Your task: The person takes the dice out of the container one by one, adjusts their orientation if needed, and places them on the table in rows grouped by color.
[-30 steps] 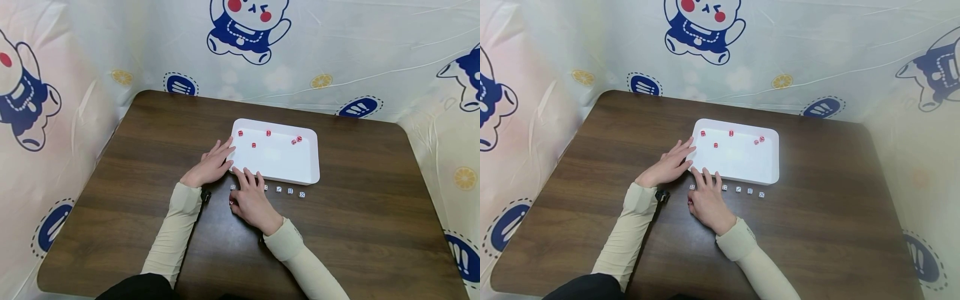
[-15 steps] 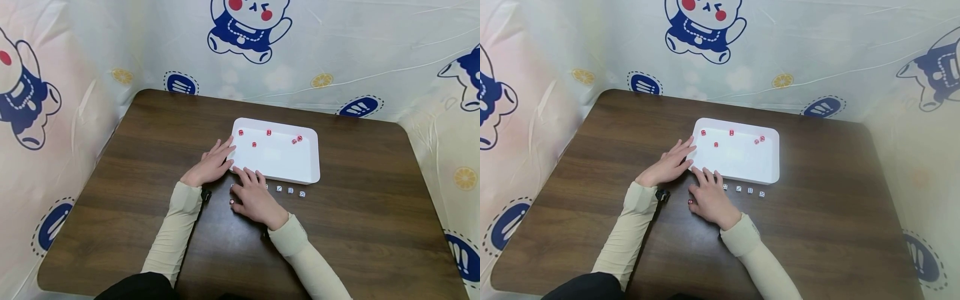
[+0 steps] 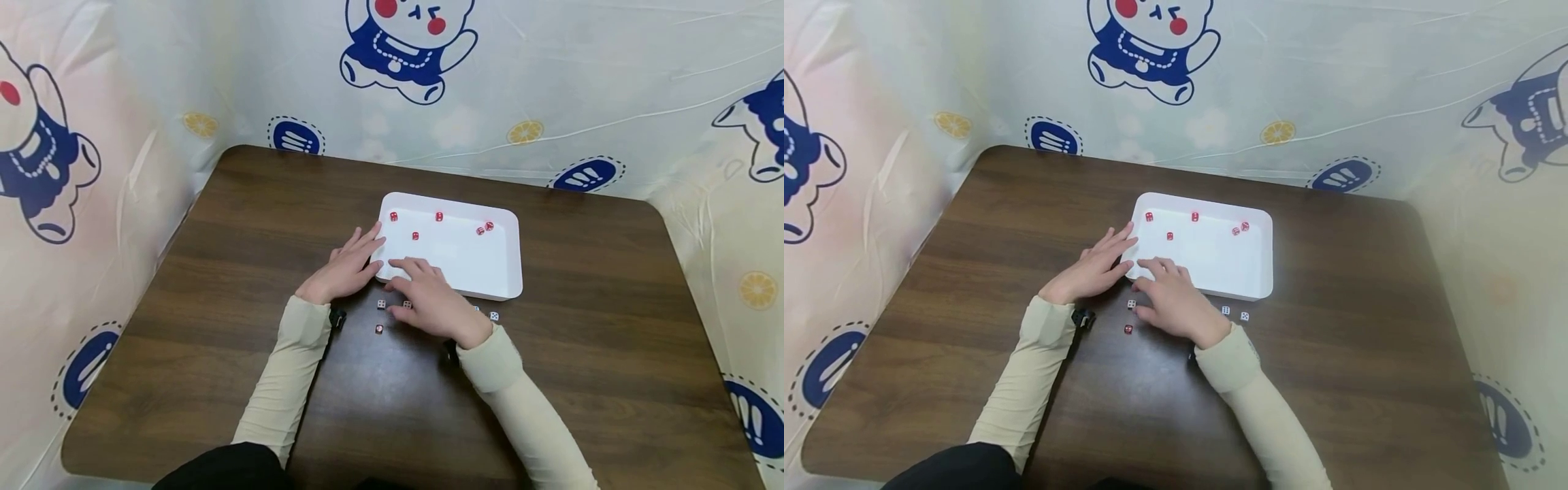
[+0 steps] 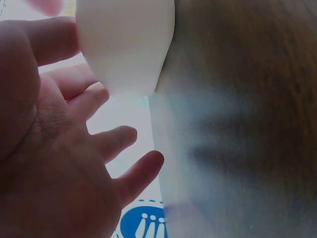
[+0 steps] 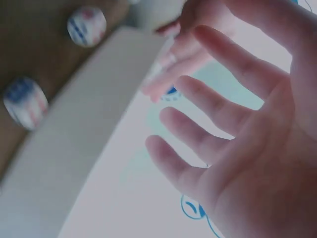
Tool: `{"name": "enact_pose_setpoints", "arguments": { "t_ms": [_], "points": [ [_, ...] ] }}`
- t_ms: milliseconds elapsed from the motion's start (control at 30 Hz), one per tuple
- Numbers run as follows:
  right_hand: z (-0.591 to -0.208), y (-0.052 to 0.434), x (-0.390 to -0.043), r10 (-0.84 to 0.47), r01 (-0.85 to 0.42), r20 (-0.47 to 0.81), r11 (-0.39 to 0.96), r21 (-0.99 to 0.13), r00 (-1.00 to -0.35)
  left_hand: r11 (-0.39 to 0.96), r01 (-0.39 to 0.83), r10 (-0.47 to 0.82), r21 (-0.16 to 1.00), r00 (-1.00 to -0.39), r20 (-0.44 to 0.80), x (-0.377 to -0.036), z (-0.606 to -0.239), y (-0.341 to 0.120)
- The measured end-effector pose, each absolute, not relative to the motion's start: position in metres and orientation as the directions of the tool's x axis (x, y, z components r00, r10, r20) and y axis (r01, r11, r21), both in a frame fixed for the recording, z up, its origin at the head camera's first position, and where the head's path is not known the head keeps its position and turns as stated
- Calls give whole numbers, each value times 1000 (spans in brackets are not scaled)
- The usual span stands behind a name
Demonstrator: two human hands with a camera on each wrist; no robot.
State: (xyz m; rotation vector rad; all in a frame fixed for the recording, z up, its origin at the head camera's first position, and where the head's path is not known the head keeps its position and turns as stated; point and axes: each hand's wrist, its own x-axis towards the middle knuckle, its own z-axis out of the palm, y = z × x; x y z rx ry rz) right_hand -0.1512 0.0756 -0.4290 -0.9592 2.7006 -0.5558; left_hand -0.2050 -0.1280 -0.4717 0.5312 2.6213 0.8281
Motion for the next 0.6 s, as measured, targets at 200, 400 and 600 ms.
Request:
{"name": "enact_pose_setpoints", "arguments": {
  "t_ms": [200,400,600],
  "points": [
    [-405,88,-174,-631,-593,10,723,-354,-775,758,251,445,603,-874,-196,-205,-471,-128],
    [-386,96,-201,-610,-583,26,744,-326,-792,765,239,436,598,-876,-207,-204,-472,-129],
    [-382,100,-229,-565,-537,16,776,-332,-825,762,235,437,603,-874,-211,-204,-471,-128]
  ]
}}
